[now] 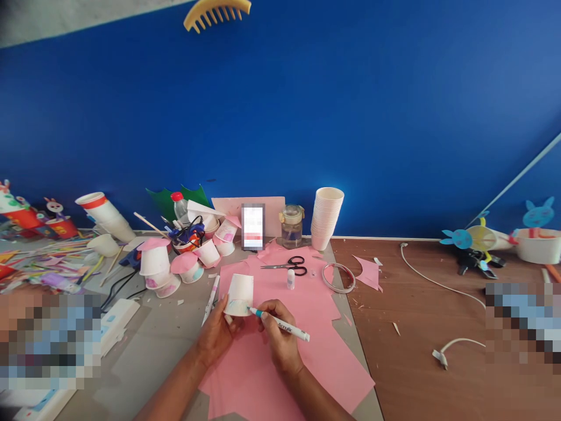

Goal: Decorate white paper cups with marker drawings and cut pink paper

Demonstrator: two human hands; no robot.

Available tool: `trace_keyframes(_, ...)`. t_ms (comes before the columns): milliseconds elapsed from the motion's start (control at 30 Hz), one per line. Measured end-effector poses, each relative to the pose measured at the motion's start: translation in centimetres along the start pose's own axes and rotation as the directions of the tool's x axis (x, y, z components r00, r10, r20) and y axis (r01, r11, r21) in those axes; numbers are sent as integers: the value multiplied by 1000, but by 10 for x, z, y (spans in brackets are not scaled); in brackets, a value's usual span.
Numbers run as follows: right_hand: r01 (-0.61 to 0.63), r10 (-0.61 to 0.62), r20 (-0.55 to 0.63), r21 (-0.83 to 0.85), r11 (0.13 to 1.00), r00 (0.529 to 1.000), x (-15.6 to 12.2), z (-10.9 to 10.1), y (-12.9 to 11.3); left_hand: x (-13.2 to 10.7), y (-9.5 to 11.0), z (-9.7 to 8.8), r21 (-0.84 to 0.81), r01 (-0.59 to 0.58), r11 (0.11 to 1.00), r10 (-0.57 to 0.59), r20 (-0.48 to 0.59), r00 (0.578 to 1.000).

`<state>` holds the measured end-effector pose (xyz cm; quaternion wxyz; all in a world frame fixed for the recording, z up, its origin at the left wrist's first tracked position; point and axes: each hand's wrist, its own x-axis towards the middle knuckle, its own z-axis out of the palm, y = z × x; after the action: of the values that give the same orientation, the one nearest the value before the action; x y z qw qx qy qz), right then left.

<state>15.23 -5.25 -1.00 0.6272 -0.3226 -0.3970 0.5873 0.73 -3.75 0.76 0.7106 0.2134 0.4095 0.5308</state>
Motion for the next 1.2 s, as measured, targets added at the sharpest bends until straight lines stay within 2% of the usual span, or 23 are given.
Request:
trace_keyframes(100, -27, 27, -20, 10, 1000, 999, 0, 0, 0, -1, 0, 0, 2, 8, 1000, -8, 20, 1000)
trace_keyframes(300, -4, 4, 15, 19, 1000, 1000, -1, 0, -1, -2, 2, 4, 7, 9, 1000, -9, -8, 1000)
trace_keyframes(467, -25, 25, -21, 4, 1000, 999, -1, 1, -2, -2, 2, 3, 32, 1, 999, -1, 2, 1000)
trace_keyframes(667, -43, 43, 27, 22, 999, 999, 0, -2, 1, -2, 2, 3, 23, 13, 1000, -13, 4, 1000)
trace_keyframes(867, -26, 26, 7, 1, 1000, 1000, 1, -2, 0, 0, 2, 2, 2, 4, 1000, -4, -15, 1000)
trace_keyframes(1033, -84, 82, 48, 37, 996, 995, 1, -2, 0, 0, 2, 2, -26, 9, 1000, -8, 14, 1000)
trace_keyframes(1200, -52, 52, 18, 26, 998, 998, 1, -1, 0, -1, 2, 2, -2, -6, 1000, 6, -6, 1000)
